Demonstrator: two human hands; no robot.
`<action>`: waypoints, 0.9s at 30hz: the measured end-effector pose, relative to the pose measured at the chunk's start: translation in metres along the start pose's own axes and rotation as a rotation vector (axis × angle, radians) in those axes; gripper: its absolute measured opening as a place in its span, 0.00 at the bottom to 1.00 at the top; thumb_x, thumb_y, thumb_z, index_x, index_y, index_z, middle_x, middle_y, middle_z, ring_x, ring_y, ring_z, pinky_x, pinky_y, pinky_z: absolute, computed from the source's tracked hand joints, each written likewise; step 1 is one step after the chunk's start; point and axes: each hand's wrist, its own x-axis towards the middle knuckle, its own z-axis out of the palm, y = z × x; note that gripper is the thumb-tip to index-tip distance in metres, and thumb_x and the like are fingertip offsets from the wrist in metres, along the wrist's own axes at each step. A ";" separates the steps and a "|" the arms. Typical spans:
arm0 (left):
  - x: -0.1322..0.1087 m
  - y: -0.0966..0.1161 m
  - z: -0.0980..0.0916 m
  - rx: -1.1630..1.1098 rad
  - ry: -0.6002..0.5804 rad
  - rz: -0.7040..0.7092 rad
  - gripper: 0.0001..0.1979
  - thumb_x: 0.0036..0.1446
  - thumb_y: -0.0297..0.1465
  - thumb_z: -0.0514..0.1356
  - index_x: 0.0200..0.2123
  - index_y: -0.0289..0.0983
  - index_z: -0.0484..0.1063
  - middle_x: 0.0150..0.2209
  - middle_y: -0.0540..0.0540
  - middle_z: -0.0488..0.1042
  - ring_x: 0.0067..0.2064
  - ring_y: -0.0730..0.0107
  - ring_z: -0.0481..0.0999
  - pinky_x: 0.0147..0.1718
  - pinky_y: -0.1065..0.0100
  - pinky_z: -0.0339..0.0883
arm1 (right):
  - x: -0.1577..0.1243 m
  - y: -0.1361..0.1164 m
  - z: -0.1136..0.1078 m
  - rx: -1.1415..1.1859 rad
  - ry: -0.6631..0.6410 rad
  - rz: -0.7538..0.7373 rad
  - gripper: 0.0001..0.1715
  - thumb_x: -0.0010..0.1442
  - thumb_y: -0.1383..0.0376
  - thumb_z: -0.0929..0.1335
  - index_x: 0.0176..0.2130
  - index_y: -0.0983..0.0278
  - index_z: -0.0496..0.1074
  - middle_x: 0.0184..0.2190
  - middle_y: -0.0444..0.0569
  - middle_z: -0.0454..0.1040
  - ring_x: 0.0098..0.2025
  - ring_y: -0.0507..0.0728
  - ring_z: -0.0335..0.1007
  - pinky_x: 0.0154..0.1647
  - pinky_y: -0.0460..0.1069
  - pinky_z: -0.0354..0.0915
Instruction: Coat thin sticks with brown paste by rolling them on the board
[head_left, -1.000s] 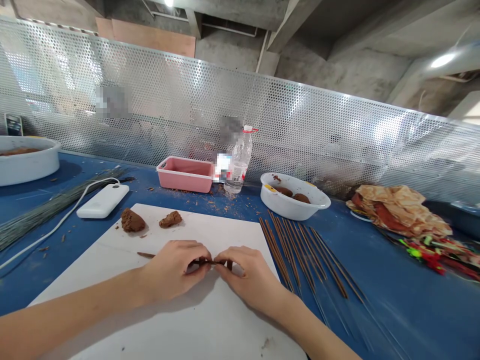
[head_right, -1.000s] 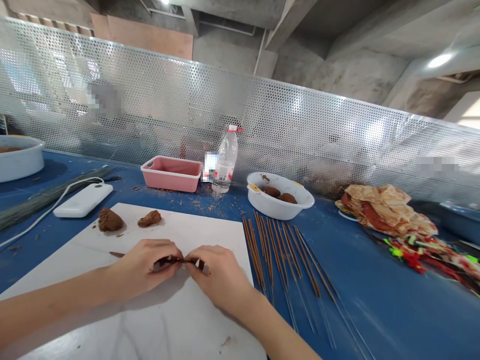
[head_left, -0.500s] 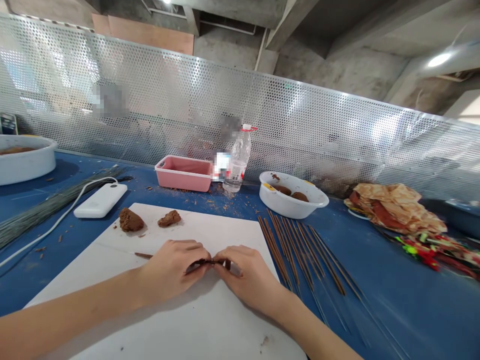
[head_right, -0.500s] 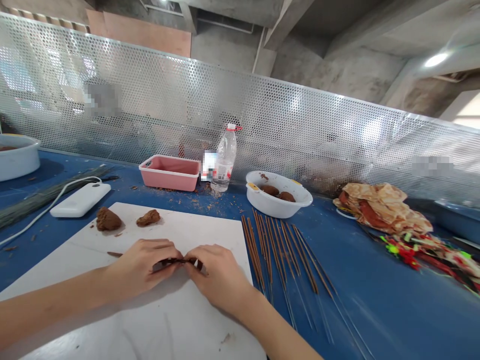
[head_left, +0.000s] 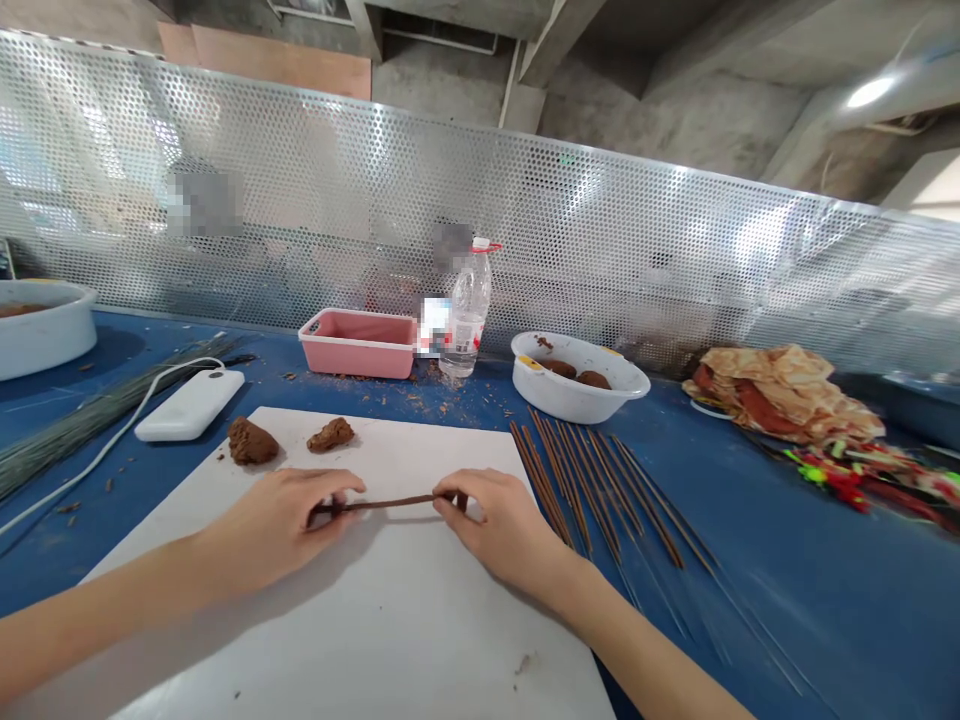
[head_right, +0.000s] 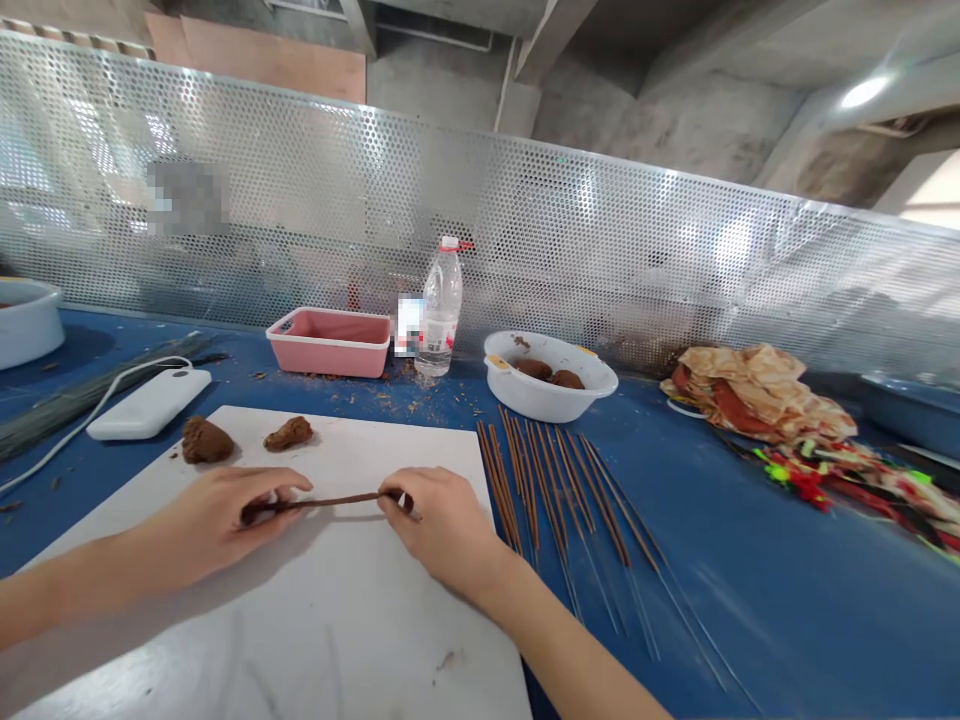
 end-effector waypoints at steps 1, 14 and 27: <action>-0.007 -0.009 -0.007 0.023 -0.006 -0.022 0.11 0.69 0.36 0.58 0.49 0.45 0.80 0.35 0.54 0.83 0.32 0.69 0.79 0.33 0.71 0.62 | 0.001 0.001 -0.002 0.008 -0.004 0.015 0.08 0.69 0.67 0.71 0.43 0.58 0.82 0.38 0.46 0.85 0.40 0.57 0.78 0.42 0.50 0.68; -0.083 -0.075 -0.069 0.014 -0.135 -0.163 0.18 0.70 0.38 0.51 0.37 0.52 0.82 0.31 0.59 0.81 0.29 0.75 0.75 0.33 0.77 0.63 | 0.007 -0.003 -0.020 0.106 -0.132 0.112 0.13 0.69 0.65 0.69 0.42 0.61 0.86 0.41 0.50 0.87 0.40 0.59 0.81 0.44 0.51 0.72; -0.088 -0.030 -0.027 -0.125 0.102 -0.139 0.17 0.70 0.40 0.52 0.33 0.51 0.79 0.30 0.53 0.77 0.28 0.69 0.72 0.30 0.72 0.62 | 0.039 -0.012 0.040 -0.150 -0.154 0.223 0.39 0.79 0.50 0.58 0.75 0.71 0.60 0.79 0.65 0.52 0.81 0.71 0.42 0.80 0.67 0.44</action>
